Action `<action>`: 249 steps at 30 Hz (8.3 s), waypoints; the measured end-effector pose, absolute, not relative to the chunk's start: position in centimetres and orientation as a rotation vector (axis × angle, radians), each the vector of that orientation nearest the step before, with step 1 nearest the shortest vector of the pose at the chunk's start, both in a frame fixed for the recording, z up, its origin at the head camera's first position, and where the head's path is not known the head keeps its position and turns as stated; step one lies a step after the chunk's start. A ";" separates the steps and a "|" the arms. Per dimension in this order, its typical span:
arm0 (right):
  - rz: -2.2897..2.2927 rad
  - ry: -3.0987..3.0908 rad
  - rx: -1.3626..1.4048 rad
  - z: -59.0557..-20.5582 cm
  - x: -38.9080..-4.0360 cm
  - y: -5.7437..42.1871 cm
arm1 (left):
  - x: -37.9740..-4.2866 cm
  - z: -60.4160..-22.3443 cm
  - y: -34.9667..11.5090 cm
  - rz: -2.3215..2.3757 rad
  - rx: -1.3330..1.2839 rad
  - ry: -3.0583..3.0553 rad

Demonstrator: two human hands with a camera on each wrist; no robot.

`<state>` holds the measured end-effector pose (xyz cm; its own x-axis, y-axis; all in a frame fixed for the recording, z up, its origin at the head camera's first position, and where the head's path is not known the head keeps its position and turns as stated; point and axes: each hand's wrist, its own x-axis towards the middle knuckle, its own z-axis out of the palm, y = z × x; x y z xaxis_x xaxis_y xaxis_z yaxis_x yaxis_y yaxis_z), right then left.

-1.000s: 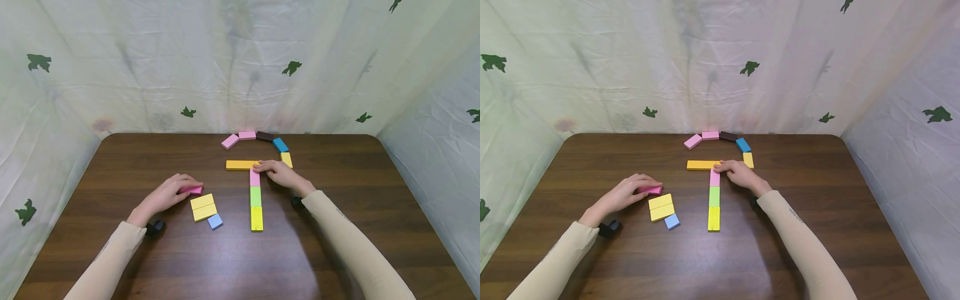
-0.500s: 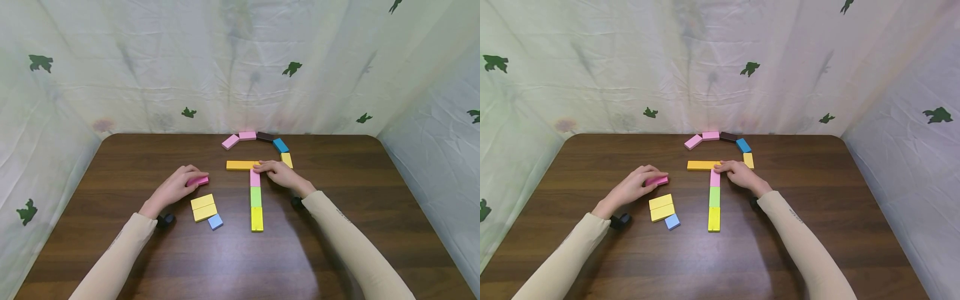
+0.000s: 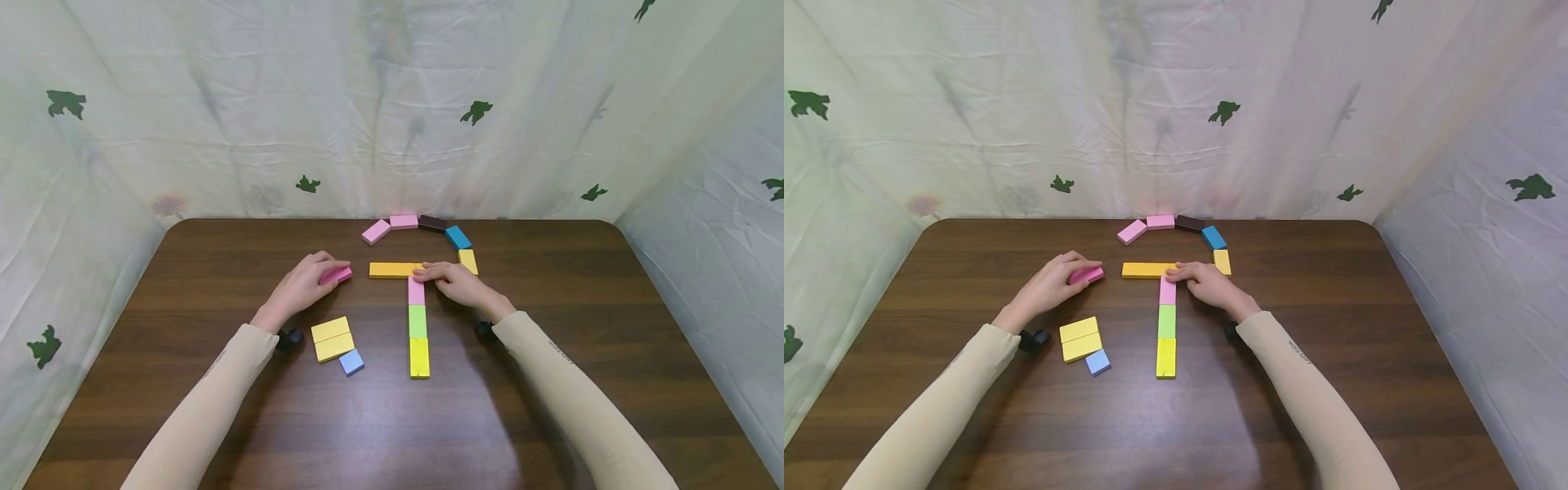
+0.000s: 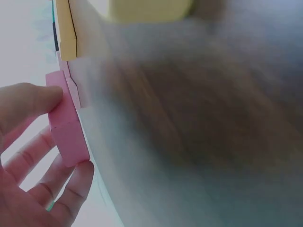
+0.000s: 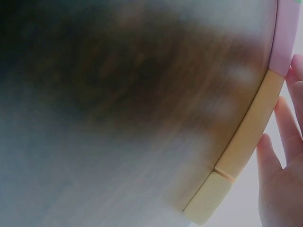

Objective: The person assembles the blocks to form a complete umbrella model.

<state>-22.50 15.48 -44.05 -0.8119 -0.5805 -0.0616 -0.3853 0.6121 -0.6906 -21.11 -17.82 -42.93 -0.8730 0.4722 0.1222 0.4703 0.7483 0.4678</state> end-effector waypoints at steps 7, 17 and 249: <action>-1.014 2.554 -0.782 -44.0 -22.4 15.5 | -22.5 -43.1 -16.6 0.756 0.728 2.960; -1.020 2.553 -0.808 -44.0 -22.4 15.5 | -24.2 -43.0 -15.6 0.677 0.680 2.974; -1.007 2.581 -0.771 -44.2 -22.4 15.4 | -5.7 -44.1 -10.9 0.728 1.532 2.570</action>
